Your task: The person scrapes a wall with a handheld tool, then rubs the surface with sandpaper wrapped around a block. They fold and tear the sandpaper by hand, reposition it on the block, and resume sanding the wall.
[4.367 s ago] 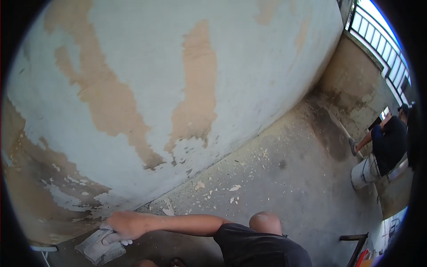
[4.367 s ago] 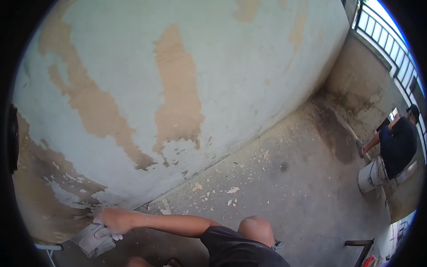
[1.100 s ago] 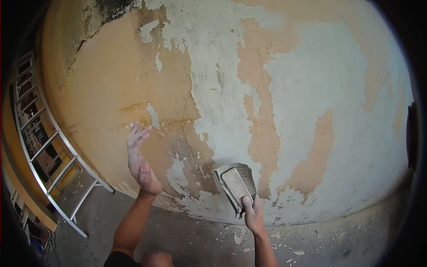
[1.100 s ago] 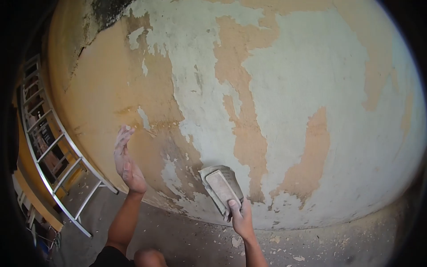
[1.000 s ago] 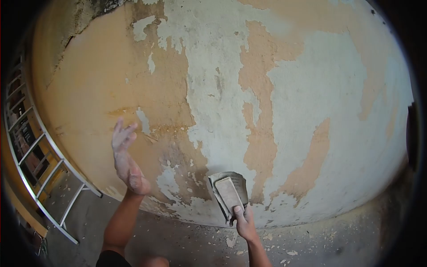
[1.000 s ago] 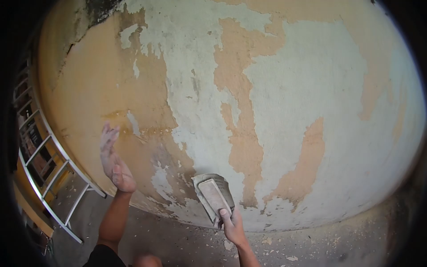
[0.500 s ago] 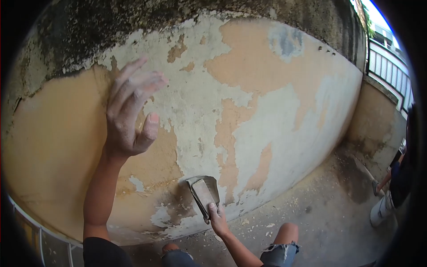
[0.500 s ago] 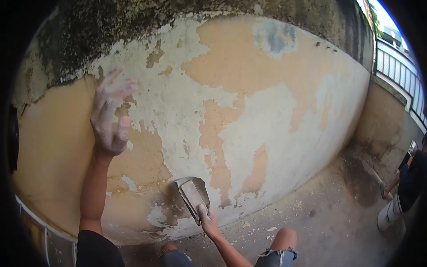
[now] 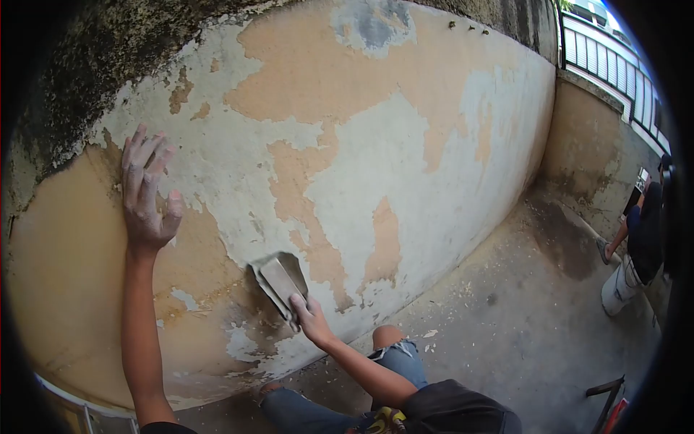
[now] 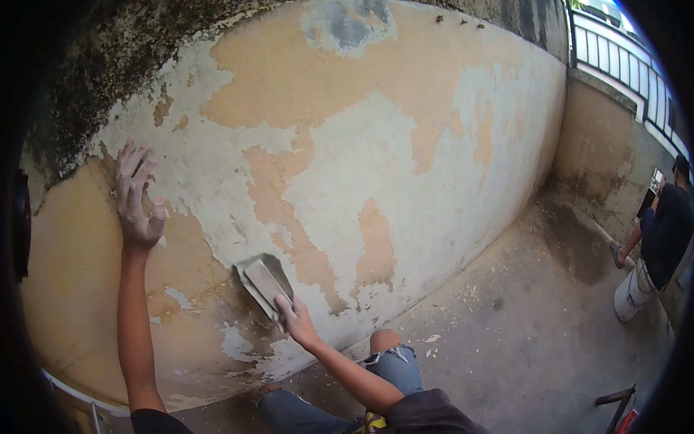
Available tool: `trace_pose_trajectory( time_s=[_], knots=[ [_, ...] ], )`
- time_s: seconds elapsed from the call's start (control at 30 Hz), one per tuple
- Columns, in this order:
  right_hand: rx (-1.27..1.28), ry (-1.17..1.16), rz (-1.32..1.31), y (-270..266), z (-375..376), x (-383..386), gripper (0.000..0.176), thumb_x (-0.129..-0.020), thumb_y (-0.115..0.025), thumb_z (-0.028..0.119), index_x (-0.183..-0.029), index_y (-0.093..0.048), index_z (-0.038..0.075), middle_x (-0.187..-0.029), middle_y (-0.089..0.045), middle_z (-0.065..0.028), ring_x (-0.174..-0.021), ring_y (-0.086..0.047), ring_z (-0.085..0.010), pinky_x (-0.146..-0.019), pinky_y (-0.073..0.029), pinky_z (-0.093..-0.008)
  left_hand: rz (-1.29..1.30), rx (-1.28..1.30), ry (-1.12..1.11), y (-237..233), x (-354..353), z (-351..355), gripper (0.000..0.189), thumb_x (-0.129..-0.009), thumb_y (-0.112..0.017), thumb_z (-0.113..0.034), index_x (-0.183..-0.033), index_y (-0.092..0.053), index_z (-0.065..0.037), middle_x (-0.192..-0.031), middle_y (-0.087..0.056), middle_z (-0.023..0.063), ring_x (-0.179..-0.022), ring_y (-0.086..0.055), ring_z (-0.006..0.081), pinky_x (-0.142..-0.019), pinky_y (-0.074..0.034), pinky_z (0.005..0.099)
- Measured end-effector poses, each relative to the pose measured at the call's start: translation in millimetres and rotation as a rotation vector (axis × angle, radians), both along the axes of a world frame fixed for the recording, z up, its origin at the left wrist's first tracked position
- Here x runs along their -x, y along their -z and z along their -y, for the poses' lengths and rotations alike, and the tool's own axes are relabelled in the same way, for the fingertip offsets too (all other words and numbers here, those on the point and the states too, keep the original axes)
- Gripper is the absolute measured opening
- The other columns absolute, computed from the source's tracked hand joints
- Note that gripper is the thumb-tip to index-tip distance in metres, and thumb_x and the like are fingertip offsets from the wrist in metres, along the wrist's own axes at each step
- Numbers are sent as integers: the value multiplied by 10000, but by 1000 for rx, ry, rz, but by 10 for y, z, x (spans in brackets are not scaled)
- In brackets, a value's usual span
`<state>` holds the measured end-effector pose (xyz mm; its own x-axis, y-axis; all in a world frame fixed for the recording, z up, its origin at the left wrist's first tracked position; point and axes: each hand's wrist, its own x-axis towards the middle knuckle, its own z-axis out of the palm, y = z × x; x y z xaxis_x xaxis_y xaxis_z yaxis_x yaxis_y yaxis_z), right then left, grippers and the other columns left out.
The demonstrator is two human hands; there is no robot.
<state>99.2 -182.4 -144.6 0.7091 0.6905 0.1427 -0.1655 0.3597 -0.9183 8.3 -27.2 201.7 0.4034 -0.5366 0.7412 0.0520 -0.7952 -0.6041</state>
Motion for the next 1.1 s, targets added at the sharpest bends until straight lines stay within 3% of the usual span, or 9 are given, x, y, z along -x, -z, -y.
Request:
trace_pose_trajectory(
  time_s=[0.13, 0.33, 0.47, 0.57, 0.67, 0.77, 0.9, 1.0, 1.1],
  knots=[
    [-79, 36, 35, -781, -18, -46, 422, -992, -545, 433, -855, -527, 34, -609, -529, -14, -504, -501, -93, -467, -401, -270, 21, -20, -129, -38, -7, 71, 489, -843, -474, -192, -1305, -521, -37, -1385, -485, 194, -1383, -345, 436, -1156, -207, 598],
    [86, -82, -98, 600, 186, 147, 383, -994, -543, 395, -1000, -573, 13, -686, -602, -31, -531, -540, -87, -458, -409, -254, 44, -20, -175, -9, -58, 60, 511, -847, -479, -239, -1321, -506, -51, -1418, -468, 181, -1404, -303, 451, -1155, -175, 603],
    [-81, -21, 58, -210, -130, 208, 384, -1005, -524, 388, -999, -560, 7, -679, -603, -34, -469, -534, -111, -422, -397, -264, 55, -38, -192, 18, -74, 41, 517, -853, -476, -248, -1335, -498, -65, -1434, -451, 185, -1407, -293, 458, -1150, -169, 611],
    [-118, -94, -20, -758, -170, 244, 392, -1004, -527, 395, -974, -548, 4, -685, -608, -39, -486, -550, -111, -434, -410, -261, 76, -39, -172, 24, -64, 3, 523, -851, -480, -255, -1339, -501, -68, -1439, -447, 181, -1408, -288, 460, -1151, -171, 609],
    [-5, -64, -102, 209, -163, 523, 401, -1008, -518, 409, -912, -515, 20, -648, -576, -40, -477, -539, -116, -427, -401, -264, 63, -16, -169, 20, -46, 29, 533, -845, -491, -258, -1343, -500, -70, -1445, -441, 181, -1413, -284, 450, -1153, -171, 607],
    [57, 5, -114, 285, -99, 466, 406, -1012, -508, 418, -871, -498, 38, -605, -541, -28, -459, -509, -116, -420, -383, -266, 61, -13, -199, 28, -44, 45, 547, -837, -504, -268, -1347, -498, -70, -1444, -440, 183, -1417, -283, 440, -1153, -171, 608],
    [-66, 74, 74, -537, -212, 178, 361, -1020, -505, 374, -883, -503, 41, -600, -517, -11, -483, -495, -95, -426, -368, -255, 70, -29, -195, 60, -71, 20, 557, -824, -515, -265, -1345, -499, -67, -1442, -442, 181, -1417, -287, 433, -1151, -175, 608],
    [-71, -29, -82, -390, -88, 202, 340, -1006, -537, 348, -929, -540, 17, -682, -554, -19, -517, -505, -95, -463, -395, -270, 87, -39, -204, 48, -76, 16, 567, -804, -524, -239, -1342, -500, -61, -1437, -447, 174, -1413, -294, 434, -1148, -185, 610],
    [134, 8, -154, 454, 27, 417, 352, -1021, -498, 374, -917, -489, 37, -618, -511, -20, -463, -508, -115, -432, -381, -258, 72, -51, -227, 48, -84, 29, 566, -803, -524, -235, -1343, -501, -65, -1438, -446, 172, -1411, -299, 433, -1148, -184, 610]
  ],
)
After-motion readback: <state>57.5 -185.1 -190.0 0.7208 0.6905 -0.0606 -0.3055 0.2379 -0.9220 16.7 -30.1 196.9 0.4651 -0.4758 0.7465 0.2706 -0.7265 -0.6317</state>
